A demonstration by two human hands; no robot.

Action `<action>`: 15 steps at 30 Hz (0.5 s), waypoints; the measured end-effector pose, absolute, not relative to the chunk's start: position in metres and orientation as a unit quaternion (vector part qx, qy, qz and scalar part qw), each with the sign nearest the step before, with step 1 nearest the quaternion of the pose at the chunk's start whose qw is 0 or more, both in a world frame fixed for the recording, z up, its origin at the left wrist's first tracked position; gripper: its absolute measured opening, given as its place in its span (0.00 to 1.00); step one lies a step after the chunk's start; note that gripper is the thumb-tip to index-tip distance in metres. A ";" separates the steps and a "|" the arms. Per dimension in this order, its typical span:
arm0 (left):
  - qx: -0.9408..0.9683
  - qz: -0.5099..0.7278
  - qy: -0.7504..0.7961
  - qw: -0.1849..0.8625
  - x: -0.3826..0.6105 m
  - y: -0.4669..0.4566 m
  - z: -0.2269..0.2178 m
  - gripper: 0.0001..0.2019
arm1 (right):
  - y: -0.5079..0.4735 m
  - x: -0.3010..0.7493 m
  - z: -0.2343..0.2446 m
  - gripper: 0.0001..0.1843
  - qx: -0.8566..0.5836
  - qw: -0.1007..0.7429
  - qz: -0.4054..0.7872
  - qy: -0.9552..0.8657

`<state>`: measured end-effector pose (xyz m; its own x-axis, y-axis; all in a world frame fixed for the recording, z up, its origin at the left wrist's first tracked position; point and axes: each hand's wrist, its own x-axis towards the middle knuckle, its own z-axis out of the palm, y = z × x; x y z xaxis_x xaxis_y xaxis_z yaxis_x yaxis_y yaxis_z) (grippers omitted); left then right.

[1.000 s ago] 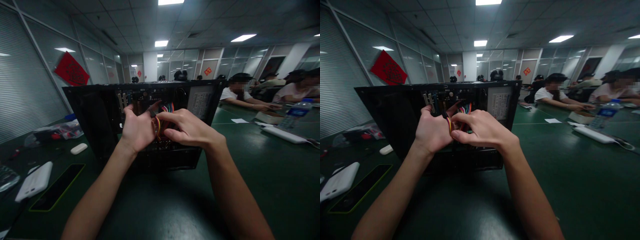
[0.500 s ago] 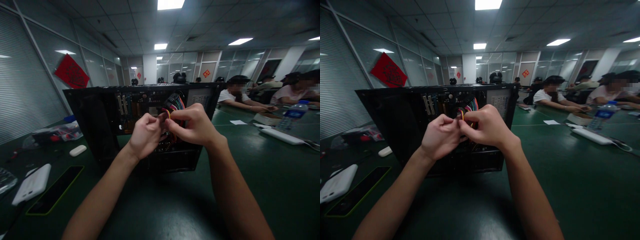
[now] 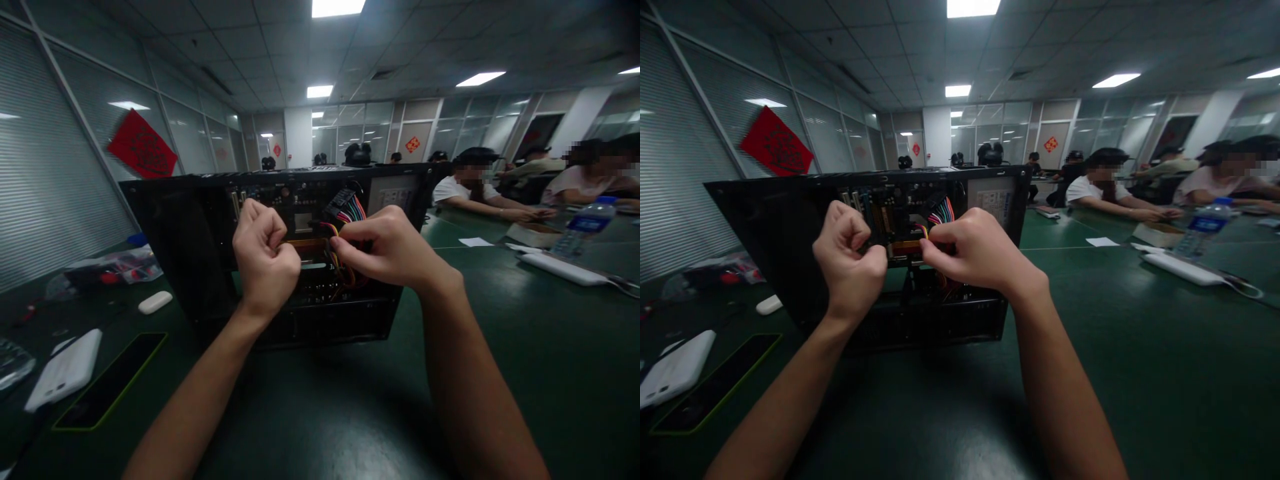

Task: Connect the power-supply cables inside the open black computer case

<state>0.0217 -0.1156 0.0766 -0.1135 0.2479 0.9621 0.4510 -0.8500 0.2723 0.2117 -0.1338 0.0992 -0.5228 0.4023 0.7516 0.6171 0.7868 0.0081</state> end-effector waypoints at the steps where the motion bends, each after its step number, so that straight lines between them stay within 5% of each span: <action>1: -0.647 -0.718 -0.247 0.073 0.021 -0.117 0.078 0.16 | -0.133 0.212 0.099 0.23 -0.295 0.384 -0.135 -0.864; 15: -0.543 -0.766 -0.226 -0.258 0.018 -0.080 0.069 0.08 | -0.126 0.210 0.095 0.25 -0.301 0.369 -0.088 -0.875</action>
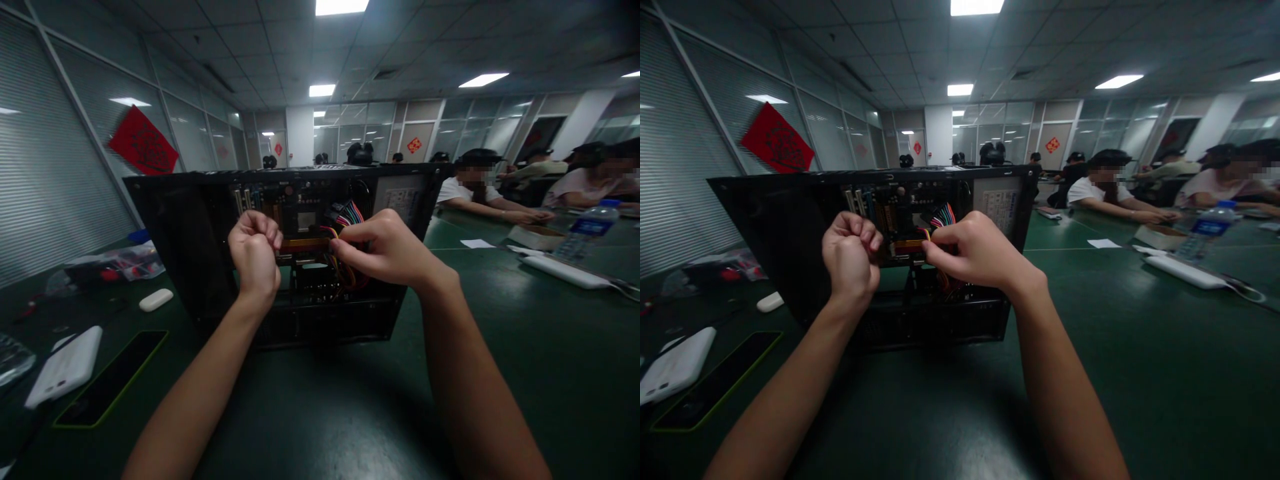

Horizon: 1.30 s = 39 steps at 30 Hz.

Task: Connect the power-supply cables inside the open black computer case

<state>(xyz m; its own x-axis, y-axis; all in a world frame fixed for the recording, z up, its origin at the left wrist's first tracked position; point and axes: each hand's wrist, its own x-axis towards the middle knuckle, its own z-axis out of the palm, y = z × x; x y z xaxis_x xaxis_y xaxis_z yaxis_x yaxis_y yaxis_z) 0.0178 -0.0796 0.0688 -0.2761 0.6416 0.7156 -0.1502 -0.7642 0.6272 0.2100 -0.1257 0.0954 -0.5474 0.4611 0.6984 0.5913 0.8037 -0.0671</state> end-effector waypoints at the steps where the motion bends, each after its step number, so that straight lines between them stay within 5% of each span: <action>1: 0.578 0.735 0.250 0.253 0.016 -0.077 0.069 0.07 | -0.125 0.210 0.095 0.24 -0.300 0.370 -0.082 -0.876; 7: 0.787 0.502 0.355 -0.051 0.014 -0.083 0.066 0.16 | -0.117 0.209 0.091 0.25 -0.304 0.373 -0.052 -0.875; 11: 0.799 0.471 0.353 -0.125 0.013 -0.088 0.065 0.08 | -0.116 0.205 0.089 0.22 -0.306 0.354 -0.046 -0.883; 16: 0.803 0.457 0.358 -0.134 0.003 -0.076 0.065 0.06 | -0.112 0.192 0.085 0.14 -0.307 0.323 -0.005 -0.895; 23: 0.796 0.360 0.460 -0.156 -0.004 -0.059 0.061 0.03 | -0.096 0.181 0.069 0.17 -0.346 0.241 0.068 -0.904; 28: 0.810 0.271 0.500 -0.146 -0.016 -0.054 0.053 0.16 | -0.093 0.182 0.065 0.19 -0.391 0.193 0.182 -0.881; 31: 0.843 0.203 0.490 -0.087 -0.023 -0.050 0.050 0.21 | -0.087 0.183 0.062 0.20 -0.409 0.188 0.181 -0.874; 39: 0.845 0.103 0.518 -0.083 -0.026 -0.049 0.046 0.15 | -0.069 0.188 0.042 0.32 -0.422 0.158 0.131 -0.883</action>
<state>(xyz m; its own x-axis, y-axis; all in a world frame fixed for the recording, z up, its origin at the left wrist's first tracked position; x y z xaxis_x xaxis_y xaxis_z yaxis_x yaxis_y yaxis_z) -0.0255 -0.0491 0.0464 0.4424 0.8582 0.2605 0.8924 -0.4500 -0.0330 0.1877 -0.0694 0.0418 -0.5949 0.7861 0.1678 0.7033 0.6101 -0.3649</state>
